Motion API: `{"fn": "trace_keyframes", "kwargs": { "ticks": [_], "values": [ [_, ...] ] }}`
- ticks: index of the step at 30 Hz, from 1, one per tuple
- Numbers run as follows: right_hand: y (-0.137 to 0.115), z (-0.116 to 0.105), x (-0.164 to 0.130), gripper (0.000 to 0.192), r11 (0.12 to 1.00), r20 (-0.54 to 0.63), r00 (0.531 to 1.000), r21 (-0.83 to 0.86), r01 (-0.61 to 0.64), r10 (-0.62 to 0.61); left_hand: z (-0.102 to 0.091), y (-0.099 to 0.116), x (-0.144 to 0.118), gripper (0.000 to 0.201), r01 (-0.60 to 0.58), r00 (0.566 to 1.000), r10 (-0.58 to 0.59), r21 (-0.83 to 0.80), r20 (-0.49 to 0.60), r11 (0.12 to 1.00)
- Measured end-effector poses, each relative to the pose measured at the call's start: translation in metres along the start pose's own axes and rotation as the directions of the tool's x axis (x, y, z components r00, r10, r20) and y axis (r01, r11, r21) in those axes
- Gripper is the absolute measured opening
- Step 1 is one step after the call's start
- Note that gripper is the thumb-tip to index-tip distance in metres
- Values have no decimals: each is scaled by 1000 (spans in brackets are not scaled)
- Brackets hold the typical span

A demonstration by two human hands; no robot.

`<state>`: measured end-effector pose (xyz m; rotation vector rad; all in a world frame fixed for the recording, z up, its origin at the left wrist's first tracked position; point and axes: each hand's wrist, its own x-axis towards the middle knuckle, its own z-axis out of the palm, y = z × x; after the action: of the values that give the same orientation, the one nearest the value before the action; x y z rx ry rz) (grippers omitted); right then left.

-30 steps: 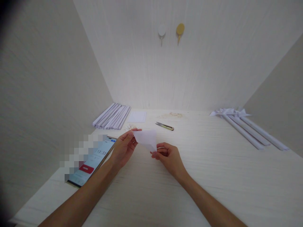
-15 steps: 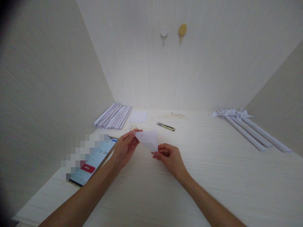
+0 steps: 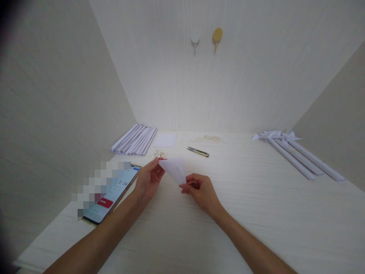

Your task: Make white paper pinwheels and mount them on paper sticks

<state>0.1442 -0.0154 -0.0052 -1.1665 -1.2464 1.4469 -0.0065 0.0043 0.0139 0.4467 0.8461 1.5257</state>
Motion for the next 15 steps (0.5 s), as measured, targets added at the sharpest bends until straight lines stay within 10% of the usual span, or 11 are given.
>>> {"fn": "trace_keyframes", "kwargs": {
  "ticks": [8, 11, 15],
  "values": [
    [-2, -4, -3, 18, 1000, -9, 1000, -30, 9, -10, -13, 20, 16, 10, -198, 900, 227, 116, -371, 973],
    [-3, -6, 0, 18, 999, -27, 999, 26, 32, -31, -18, 17, 21, 11, -184, 952, 207, 118, -227, 976],
    [-1, -8, 2, 16, 996, -33, 997, 64, 67, -65, -11, -6, 10, 31, -67, 974, 29, 164, 227, 984]
  ]
}}
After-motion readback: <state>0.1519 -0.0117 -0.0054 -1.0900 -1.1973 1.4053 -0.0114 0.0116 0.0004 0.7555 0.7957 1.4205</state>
